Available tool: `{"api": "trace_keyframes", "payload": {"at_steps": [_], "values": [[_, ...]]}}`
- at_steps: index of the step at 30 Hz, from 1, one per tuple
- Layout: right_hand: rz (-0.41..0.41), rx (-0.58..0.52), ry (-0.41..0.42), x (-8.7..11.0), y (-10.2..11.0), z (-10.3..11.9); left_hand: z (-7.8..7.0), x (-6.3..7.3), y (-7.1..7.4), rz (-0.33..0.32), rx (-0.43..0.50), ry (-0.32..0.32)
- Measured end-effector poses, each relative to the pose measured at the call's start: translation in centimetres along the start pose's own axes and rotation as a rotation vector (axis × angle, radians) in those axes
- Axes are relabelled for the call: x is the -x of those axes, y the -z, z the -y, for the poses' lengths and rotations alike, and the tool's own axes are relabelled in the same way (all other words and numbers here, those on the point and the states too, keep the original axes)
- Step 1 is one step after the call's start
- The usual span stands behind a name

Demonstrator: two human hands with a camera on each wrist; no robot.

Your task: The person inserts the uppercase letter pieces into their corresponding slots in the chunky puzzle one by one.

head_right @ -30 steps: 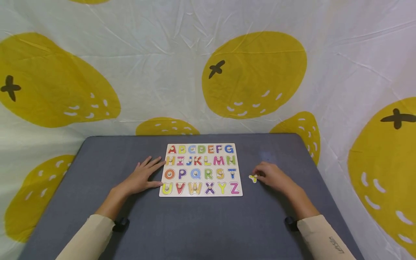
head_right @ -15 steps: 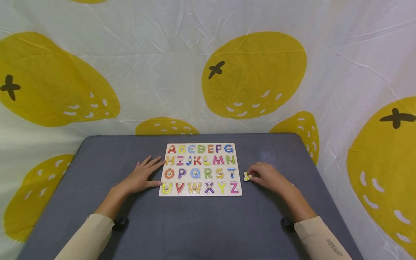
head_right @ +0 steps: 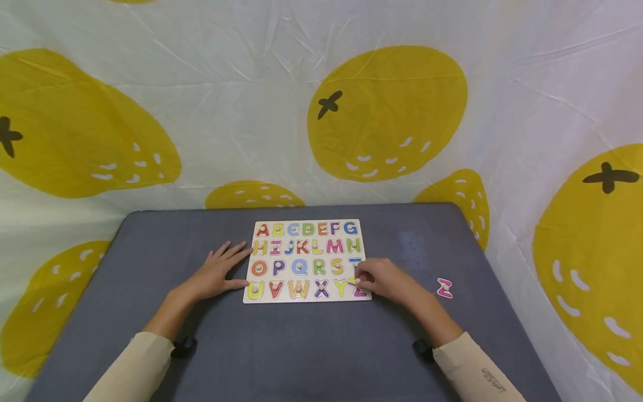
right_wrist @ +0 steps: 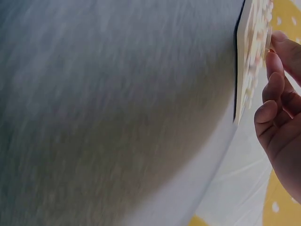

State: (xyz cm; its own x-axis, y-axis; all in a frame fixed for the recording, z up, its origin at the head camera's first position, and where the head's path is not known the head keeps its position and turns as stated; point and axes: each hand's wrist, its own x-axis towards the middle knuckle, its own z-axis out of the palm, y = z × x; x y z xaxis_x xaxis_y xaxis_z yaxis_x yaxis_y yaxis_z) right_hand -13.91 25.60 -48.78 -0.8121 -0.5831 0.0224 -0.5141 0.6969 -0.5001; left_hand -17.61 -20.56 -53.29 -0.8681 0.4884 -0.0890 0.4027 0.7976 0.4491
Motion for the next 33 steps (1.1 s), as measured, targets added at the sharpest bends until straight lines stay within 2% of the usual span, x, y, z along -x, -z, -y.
{"api": "trace_keyframes", "payload": {"at_steps": [4,12,20,27,33], "values": [[0.029,-0.030,-0.003,-0.7,-0.8,0.8,0.0,0.1,0.0,-0.003,-0.003,-0.005],[-0.008,0.016,0.037,-1.7,-2.6,1.5,0.0,0.1,0.1,-0.004,-0.001,-0.003],[-0.019,0.058,-0.015,-2.0,-3.4,2.2,-0.1,0.1,0.3,-0.005,0.004,-0.004],[0.000,0.073,-0.024,-1.9,-3.0,2.3,-0.2,0.2,0.3,-0.014,0.008,-0.009],[-0.007,0.012,-0.035,-0.9,-1.3,1.6,-0.2,0.2,0.1,-0.017,0.006,-0.010]]}}
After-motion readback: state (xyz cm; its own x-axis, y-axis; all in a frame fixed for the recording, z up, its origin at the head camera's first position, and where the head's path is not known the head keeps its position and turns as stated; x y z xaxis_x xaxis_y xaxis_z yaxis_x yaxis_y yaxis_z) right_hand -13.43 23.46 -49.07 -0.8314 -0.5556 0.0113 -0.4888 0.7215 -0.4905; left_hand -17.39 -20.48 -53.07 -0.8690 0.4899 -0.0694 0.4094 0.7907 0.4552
